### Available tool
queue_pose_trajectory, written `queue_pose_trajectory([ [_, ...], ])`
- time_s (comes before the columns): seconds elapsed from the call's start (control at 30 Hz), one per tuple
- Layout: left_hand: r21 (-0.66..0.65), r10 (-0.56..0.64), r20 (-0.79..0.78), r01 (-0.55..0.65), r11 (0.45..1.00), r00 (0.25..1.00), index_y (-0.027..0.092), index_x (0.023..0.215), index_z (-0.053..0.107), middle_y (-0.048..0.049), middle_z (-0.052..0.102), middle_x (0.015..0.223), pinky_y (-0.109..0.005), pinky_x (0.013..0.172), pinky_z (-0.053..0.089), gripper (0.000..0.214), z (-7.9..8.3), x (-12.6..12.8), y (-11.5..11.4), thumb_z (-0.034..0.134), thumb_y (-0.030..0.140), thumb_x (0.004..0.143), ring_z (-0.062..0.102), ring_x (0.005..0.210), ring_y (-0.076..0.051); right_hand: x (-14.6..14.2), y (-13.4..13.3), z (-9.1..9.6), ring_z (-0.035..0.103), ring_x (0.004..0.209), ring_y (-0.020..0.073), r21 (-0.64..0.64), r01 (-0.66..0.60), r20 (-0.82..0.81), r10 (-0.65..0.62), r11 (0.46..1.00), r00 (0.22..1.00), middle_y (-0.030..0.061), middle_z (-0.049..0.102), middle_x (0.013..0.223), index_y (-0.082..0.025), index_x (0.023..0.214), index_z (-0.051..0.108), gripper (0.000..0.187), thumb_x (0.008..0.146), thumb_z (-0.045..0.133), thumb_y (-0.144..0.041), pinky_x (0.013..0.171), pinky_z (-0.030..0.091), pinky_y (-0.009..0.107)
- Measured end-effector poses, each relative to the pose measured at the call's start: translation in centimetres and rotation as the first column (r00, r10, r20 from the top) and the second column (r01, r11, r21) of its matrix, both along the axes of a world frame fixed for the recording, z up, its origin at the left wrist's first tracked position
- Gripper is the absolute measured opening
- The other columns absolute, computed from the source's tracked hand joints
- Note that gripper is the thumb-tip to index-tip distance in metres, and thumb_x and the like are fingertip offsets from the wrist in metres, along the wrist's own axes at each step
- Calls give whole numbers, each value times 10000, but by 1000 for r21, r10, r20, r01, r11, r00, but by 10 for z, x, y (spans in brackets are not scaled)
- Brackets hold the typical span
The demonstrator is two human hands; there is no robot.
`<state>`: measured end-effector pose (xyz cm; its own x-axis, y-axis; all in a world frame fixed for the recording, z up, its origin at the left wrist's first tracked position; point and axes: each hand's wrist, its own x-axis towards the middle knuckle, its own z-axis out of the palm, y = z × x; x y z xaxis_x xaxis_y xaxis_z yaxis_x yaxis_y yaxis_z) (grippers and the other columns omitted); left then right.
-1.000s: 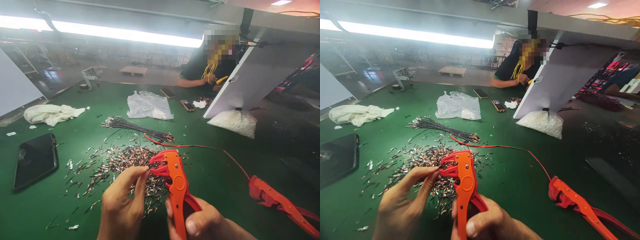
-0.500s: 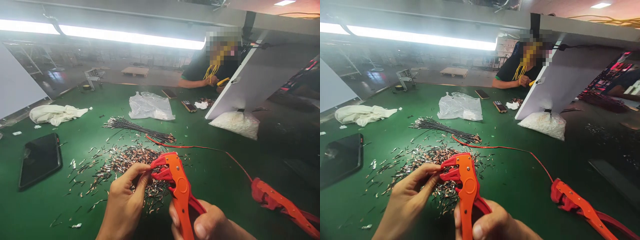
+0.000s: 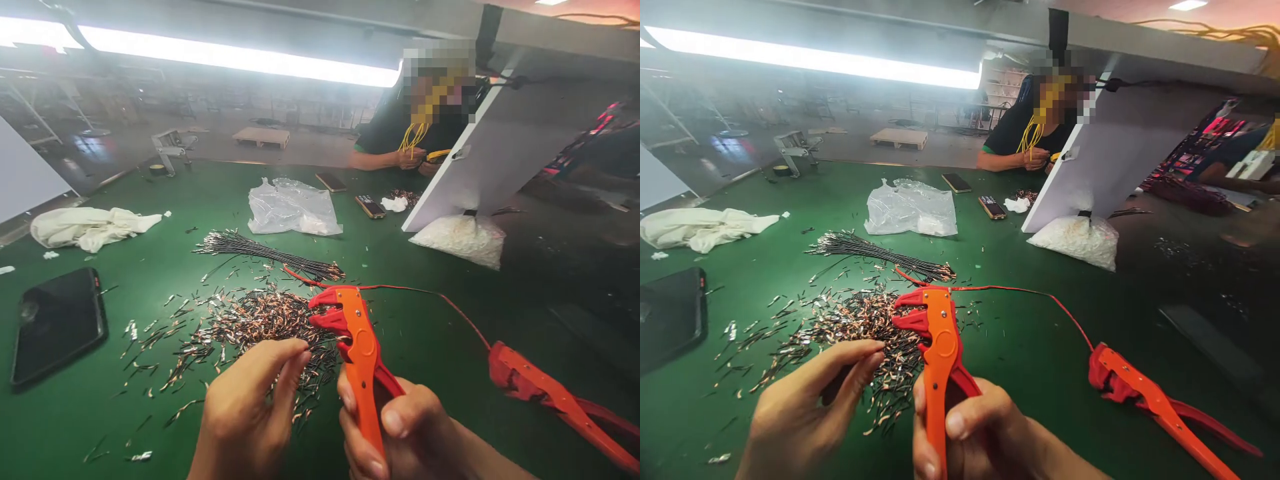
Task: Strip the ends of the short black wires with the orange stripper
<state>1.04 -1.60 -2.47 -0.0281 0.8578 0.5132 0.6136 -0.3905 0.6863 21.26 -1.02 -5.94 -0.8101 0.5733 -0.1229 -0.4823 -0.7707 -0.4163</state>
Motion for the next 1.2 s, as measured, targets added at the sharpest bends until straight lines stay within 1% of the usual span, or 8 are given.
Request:
queue_pose_trajectory([
  [0.17, -182, -104, 39, 109, 977, 994, 235, 1039, 670, 13, 735, 767, -229, 625, 572, 140, -9, 14, -8, 630, 232, 904, 680, 611, -132, -9, -5, -5, 584, 520, 130, 85, 114, 82, -121, 990, 989, 17, 667, 646, -151, 955, 637, 352, 606, 680, -168, 568, 481, 254],
  [0.3, -343, -236, 56, 241, 908, 970, 226, 1269, 573, -86, 752, 1064, -303, 688, 606, 621, -18, 24, -15, 825, 383, 723, 728, 855, -235, -12, -1, 8, 516, 559, 114, 176, 144, 247, -185, 974, 951, 21, 621, 669, -114, 817, 679, 375, 466, 555, -70, 568, 419, 217],
  [0.47, -418, -240, 93, 257, 871, 966, 274, 1276, 554, -45, 725, 1142, -327, 842, 582, 613, -26, 31, -17, 697, 114, 702, 707, 982, -223, -16, 2, 20, 506, 637, 143, 180, 111, 283, -160, 977, 946, 18, 582, 687, -143, 741, 656, 317, 456, 533, -82, 620, 425, 237],
  [0.63, -416, -266, 52, 263, 870, 963, 244, 1220, 551, -47, 729, 1052, -299, 795, 584, 535, -28, 30, -18, 530, 65, 716, 711, 919, -200, -21, 3, 19, 555, 737, 201, 186, 77, 224, -119, 979, 967, 38, 588, 721, -159, 797, 647, 412, 418, 517, -67, 691, 460, 298],
  [0.83, -309, -266, 9, 256, 916, 964, 262, 1268, 526, -47, 733, 1097, -292, 837, 580, 509, -21, 26, -19, 604, 138, 780, 711, 970, -210, -15, 2, 16, 558, 777, 196, 65, 97, 92, -103, 993, 990, 55, 620, 798, -148, 857, 660, 472, 414, 519, -62, 739, 462, 303],
  [0.97, -271, -309, 59, 313, 910, 949, 269, 1097, 616, -7, 742, 922, -208, 684, 571, 159, -9, 18, -11, 527, 288, 967, 716, 781, -153, -8, -1, 11, 605, 767, 173, -13, 108, 60, -107, 994, 992, 59, 663, 898, -153, 1010, 653, 560, 470, 536, -58, 753, 466, 303],
  [1.07, -283, -221, -9, 210, 936, 975, 244, 823, 600, 56, 640, 649, -140, 514, 478, 236, -1, 9, -4, 453, 222, 1006, 615, 543, -92, -7, -4, 4, 660, 789, 197, -18, 66, 8, -66, 998, 998, 60, 681, 887, -152, 1086, 629, 563, 529, 590, -80, 756, 468, 323],
  [1.2, -206, -132, -47, 120, 971, 990, 241, 905, 597, 76, 631, 664, -129, 530, 465, 153, -1, 1, 1, 486, 178, 988, 587, 523, -73, -8, -10, -5, 630, 710, 154, 15, 36, -62, -36, 999, 997, 69, 714, 851, -135, 1087, 634, 556, 532, 611, -95, 706, 440, 275],
])
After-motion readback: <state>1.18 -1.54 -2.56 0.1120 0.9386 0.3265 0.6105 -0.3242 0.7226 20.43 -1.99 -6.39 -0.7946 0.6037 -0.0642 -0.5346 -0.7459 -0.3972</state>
